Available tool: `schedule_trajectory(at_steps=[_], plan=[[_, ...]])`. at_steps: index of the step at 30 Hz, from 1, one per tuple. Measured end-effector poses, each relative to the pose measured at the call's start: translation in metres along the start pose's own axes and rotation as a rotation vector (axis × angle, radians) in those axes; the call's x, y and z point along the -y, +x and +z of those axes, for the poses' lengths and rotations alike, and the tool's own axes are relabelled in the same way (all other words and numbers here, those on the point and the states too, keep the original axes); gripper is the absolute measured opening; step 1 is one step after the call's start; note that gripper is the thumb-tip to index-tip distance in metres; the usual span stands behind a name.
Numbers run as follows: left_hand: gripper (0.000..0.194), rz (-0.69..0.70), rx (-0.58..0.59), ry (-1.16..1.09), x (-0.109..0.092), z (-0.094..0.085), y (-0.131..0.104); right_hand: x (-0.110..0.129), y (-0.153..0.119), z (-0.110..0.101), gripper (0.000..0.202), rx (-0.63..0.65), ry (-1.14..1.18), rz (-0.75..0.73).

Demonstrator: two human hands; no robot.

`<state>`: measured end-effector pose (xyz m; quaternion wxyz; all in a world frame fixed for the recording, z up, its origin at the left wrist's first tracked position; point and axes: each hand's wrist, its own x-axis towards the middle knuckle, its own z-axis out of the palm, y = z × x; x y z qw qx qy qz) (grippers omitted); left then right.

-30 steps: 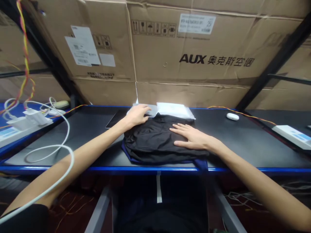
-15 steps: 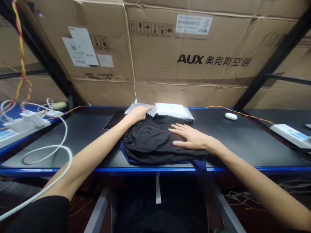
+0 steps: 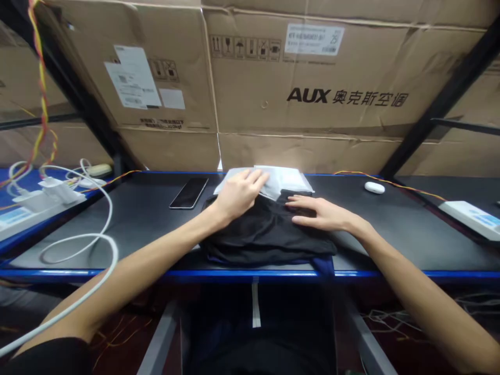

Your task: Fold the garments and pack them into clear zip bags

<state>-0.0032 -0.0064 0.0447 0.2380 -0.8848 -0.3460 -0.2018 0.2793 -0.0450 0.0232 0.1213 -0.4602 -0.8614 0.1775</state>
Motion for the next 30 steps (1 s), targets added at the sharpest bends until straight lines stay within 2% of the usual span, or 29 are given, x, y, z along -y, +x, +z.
schedule_trajectory(at_steps=[2,4,8,11,15,18,20,23,27,30], plan=[[0.053,0.069,0.069,0.002,-0.022,0.006,-0.008,-0.007,-0.002,-0.003,0.069,-0.004,-0.014,0.031],[0.055,0.115,0.164,-0.012,-0.035,0.014,-0.013,-0.01,-0.003,-0.003,0.074,0.046,-0.031,0.057],[0.051,0.166,0.257,-0.078,-0.036,0.021,-0.012,-0.01,-0.003,0.001,0.082,0.109,-0.069,0.084],[0.053,0.234,0.294,-0.19,-0.018,0.013,-0.01,-0.009,-0.002,0.001,0.082,0.108,-0.072,0.084],[0.071,0.358,0.356,-0.4,0.025,-0.008,-0.019,-0.008,-0.002,-0.002,0.08,0.094,-0.051,0.086],[0.079,0.302,0.385,-0.509,0.059,-0.016,-0.033,-0.006,-0.003,-0.004,0.079,0.09,-0.036,0.104],[0.075,0.253,0.362,-0.574,0.076,-0.013,-0.044,-0.005,-0.003,-0.005,0.08,0.094,-0.037,0.116],[0.059,0.188,0.267,-0.594,0.091,0.0,-0.059,-0.005,-0.004,-0.005,0.08,0.094,-0.036,0.121],[0.03,0.174,0.077,-0.495,0.095,0.019,-0.068,-0.007,-0.003,-0.003,0.075,0.08,-0.04,0.112],[0.019,0.233,-0.028,-0.418,0.093,0.023,-0.07,-0.01,-0.003,-0.004,0.075,0.078,-0.046,0.1]])
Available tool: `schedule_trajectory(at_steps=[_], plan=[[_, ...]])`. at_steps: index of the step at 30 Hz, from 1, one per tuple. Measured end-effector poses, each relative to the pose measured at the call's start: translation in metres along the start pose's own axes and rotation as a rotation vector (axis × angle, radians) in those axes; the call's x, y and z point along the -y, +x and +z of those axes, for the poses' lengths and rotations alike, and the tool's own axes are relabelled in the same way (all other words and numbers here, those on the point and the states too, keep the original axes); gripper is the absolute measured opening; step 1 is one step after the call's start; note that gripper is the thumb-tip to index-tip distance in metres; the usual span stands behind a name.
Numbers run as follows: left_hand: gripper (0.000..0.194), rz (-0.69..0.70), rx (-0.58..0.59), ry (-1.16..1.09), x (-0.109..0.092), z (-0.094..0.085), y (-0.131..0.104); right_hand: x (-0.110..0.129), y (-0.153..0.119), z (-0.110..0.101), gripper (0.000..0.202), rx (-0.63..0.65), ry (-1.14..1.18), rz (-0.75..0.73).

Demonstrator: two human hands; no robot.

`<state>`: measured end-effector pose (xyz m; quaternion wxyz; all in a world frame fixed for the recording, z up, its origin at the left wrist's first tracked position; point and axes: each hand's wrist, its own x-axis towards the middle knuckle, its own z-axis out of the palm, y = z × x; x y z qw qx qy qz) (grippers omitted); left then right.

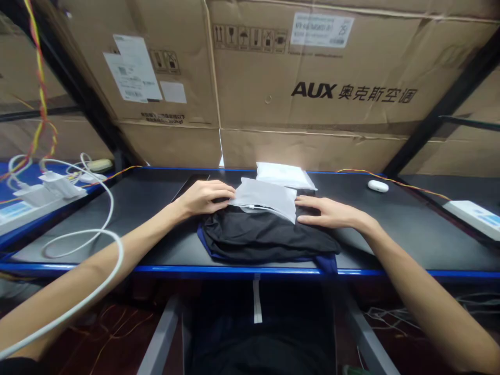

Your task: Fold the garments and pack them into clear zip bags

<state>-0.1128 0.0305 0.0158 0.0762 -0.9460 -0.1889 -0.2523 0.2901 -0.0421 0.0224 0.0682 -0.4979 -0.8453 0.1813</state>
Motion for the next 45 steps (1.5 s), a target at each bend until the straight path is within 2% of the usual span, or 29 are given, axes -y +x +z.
schedule_trajectory(at_steps=[3,7,9,14,17,21,27,33,37,40,45], plan=[[0.017,0.08,-0.03,0.047,-0.004,0.0,-0.001,-0.002,-0.002,-0.004,0.071,-0.055,0.034,-0.016],[0.017,0.125,-0.034,0.094,-0.012,-0.001,-0.001,0.011,-0.003,-0.01,0.055,-0.323,0.106,0.008],[0.017,0.126,-0.017,0.118,-0.015,-0.001,0.0,0.027,-0.001,-0.009,0.048,-0.403,0.106,-0.056],[0.018,0.177,0.01,0.17,-0.02,-0.003,0.002,0.09,0.025,0.011,0.033,-0.394,-0.086,-0.314],[0.017,0.207,0.004,0.176,-0.023,-0.004,0.002,0.125,0.049,0.027,0.029,-0.301,-0.339,-0.368],[0.019,0.167,0.046,0.197,-0.026,-0.003,0.002,0.146,0.073,0.043,0.029,-0.285,-0.638,-0.421],[0.021,0.115,0.099,0.205,-0.026,0.0,0.001,0.151,0.085,0.055,0.032,-0.309,-0.735,-0.455],[0.021,0.101,0.125,0.171,-0.025,0.0,0.002,0.152,0.083,0.057,0.036,-0.335,-0.766,-0.475],[0.02,0.101,0.07,0.142,-0.026,-0.001,0.003,0.143,0.072,0.058,0.039,-0.395,-0.782,-0.466],[0.019,0.12,0.013,0.115,-0.026,0.0,0.003,0.135,0.063,0.057,0.039,-0.391,-0.792,-0.44],[0.018,0.117,-0.004,0.095,-0.023,0.0,0.003,0.122,0.049,0.054,0.035,-0.416,-0.849,-0.406]])
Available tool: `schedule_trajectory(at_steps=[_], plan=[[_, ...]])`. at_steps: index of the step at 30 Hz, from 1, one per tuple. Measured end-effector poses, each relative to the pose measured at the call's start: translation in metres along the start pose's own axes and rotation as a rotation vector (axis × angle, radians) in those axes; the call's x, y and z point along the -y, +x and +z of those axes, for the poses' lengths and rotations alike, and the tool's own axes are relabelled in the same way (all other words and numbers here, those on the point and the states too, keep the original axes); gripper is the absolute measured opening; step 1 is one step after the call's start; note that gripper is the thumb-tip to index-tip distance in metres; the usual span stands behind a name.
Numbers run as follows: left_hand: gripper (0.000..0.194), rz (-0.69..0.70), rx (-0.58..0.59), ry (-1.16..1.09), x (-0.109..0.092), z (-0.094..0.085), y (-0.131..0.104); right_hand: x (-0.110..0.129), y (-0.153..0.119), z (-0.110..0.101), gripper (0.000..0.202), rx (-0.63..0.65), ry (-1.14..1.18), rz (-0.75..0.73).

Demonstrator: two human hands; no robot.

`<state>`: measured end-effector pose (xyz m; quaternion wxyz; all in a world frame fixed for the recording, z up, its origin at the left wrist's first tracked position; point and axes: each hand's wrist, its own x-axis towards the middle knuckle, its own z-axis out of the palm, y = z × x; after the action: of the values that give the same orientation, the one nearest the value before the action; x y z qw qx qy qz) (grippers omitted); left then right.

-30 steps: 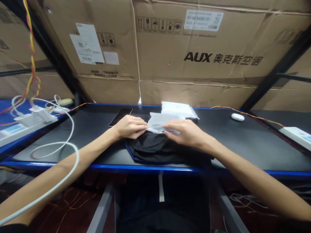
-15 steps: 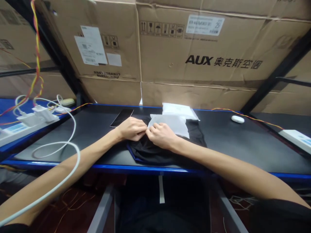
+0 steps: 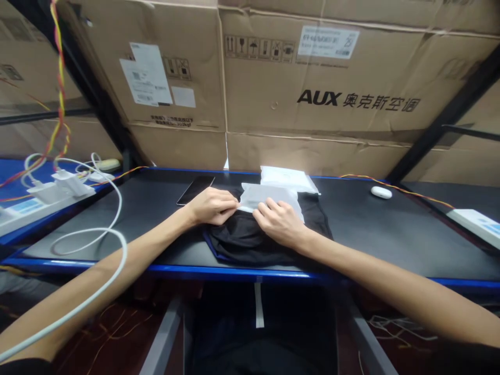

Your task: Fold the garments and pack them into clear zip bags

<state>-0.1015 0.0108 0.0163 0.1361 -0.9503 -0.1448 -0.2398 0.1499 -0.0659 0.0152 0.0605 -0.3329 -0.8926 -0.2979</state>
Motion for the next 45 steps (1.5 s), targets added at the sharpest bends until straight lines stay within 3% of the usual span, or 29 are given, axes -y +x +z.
schedule_trajectory(at_steps=[6,9,17,25,29,36,39,41,45], plan=[[0.014,0.066,-0.112,0.024,0.004,0.001,-0.001,-0.01,-0.026,0.003,0.022,-0.088,-0.097,0.063],[0.015,0.035,-0.1,0.031,0.006,0.0,-0.001,-0.016,-0.04,0.003,0.023,-0.136,-0.133,0.082],[0.022,-0.018,-0.072,0.096,0.012,0.001,-0.001,-0.03,-0.068,0.007,0.027,-0.111,-0.142,0.169],[0.025,0.011,-0.006,0.235,0.012,-0.005,0.001,-0.032,-0.077,0.01,0.034,-0.105,-0.047,0.226],[0.026,-0.038,0.049,0.287,0.014,-0.006,0.001,-0.033,-0.08,0.011,0.034,-0.085,-0.018,0.248],[0.025,-0.167,0.002,0.287,0.016,-0.007,0.001,-0.033,-0.081,0.014,0.029,-0.091,0.037,0.29],[0.032,-0.217,-0.118,0.186,0.008,-0.014,0.005,-0.034,-0.08,0.015,0.027,-0.135,0.049,0.288],[0.031,-0.181,-0.173,0.094,-0.004,-0.019,0.01,-0.035,-0.077,0.015,0.027,-0.141,0.054,0.301],[0.026,-0.019,-0.045,-0.031,-0.036,-0.017,0.023,-0.036,-0.072,0.012,0.028,-0.128,0.053,0.315]])
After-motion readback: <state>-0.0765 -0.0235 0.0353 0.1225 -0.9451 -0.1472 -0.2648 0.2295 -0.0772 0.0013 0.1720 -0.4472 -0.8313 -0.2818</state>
